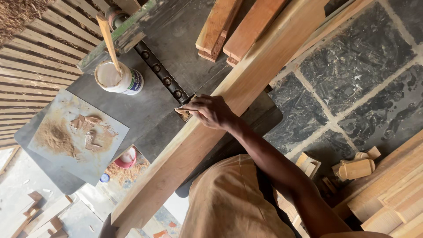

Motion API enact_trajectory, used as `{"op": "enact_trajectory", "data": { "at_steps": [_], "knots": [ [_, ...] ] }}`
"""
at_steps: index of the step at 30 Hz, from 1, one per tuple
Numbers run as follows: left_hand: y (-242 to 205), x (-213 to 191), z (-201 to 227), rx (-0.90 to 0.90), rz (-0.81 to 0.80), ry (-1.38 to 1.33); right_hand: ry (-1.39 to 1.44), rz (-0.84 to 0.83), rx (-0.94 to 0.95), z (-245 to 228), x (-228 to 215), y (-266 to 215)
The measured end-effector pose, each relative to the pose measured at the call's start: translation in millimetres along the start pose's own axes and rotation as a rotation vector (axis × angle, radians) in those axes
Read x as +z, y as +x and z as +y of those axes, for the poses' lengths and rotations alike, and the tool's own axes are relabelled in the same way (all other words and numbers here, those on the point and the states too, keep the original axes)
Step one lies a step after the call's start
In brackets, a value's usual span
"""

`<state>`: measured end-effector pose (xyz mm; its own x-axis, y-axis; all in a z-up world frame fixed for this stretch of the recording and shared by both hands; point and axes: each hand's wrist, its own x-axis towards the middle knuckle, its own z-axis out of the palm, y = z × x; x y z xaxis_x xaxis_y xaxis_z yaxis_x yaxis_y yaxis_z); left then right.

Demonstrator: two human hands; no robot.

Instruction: The person mixes a white substance with sawdust on a flat surface using a stick, then applies the mixture into cracks on a wooden plank with a small block. The person repeatedly mixes and applies the filler to smooth the wood surface.

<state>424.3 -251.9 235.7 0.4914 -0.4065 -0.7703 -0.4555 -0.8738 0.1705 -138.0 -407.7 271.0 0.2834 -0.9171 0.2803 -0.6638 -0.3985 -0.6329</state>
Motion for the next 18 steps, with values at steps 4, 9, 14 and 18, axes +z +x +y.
{"op": "enact_trajectory", "data": {
  "at_steps": [4,9,14,18],
  "knots": [
    [3,-9,6,-0.01,-0.011,-0.003,0.005,0.044,-0.052,8,10,11],
    [17,-20,29,0.005,-0.029,0.027,-0.082,-0.002,-0.025,27,32,22],
    [40,-20,1,-0.017,-0.046,0.037,-0.042,0.0,0.047,35,34,18],
    [43,-20,-1,0.025,-0.075,0.041,0.016,0.023,0.084,24,24,27]
  ]
}}
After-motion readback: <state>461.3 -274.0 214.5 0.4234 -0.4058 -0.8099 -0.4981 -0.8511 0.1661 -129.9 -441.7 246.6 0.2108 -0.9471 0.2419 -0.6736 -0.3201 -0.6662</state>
